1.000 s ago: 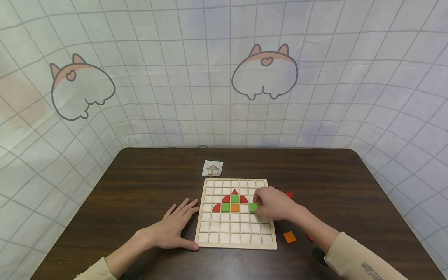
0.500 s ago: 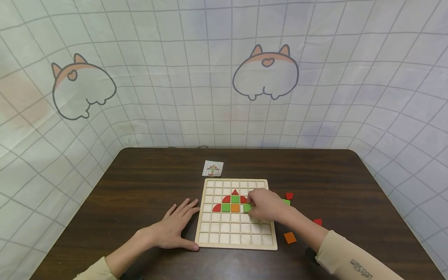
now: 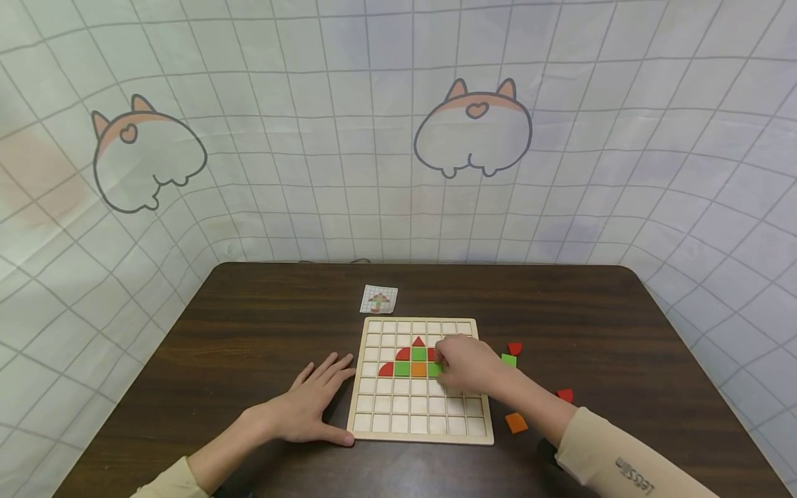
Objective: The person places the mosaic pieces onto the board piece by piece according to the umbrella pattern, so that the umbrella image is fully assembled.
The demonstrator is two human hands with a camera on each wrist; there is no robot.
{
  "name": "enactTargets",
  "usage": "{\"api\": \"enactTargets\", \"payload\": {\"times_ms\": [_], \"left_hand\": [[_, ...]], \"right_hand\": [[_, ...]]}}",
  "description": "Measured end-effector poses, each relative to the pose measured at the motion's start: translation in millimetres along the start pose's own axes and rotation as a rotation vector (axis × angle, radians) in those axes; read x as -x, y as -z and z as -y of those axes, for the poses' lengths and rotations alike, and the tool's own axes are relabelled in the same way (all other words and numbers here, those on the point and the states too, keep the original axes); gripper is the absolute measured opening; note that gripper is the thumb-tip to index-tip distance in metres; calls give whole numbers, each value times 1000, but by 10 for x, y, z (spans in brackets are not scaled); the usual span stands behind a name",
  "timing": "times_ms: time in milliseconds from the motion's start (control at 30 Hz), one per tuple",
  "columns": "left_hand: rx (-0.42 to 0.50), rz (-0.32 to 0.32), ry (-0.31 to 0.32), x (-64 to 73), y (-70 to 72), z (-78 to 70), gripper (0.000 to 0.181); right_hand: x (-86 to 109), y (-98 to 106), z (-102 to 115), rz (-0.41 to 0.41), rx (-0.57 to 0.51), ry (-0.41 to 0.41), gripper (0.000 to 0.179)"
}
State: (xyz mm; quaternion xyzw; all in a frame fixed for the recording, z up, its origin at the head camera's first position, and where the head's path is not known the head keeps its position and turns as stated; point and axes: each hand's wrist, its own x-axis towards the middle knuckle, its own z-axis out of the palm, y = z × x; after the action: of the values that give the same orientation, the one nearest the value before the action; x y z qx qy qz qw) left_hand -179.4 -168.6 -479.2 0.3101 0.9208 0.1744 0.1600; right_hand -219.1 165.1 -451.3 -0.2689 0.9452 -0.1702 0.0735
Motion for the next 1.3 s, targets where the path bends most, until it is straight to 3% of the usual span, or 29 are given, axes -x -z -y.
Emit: {"api": "enactTargets", "payload": {"times_ms": [467, 667, 900, 1300], "left_hand": [[-5, 4, 5, 2, -6, 2, 110], [3, 5, 4, 7, 1, 2, 110], [-13, 13, 12, -9, -12, 8, 111], [-5, 10, 13, 3, 0, -3, 111]], "right_hand": [[-3, -29, -26, -48, 9, 59, 13], [56, 21, -81, -58, -71, 47, 9], [179, 146, -284, -82, -165, 35, 6], [473, 409, -710, -113, -216, -44, 5]]}}
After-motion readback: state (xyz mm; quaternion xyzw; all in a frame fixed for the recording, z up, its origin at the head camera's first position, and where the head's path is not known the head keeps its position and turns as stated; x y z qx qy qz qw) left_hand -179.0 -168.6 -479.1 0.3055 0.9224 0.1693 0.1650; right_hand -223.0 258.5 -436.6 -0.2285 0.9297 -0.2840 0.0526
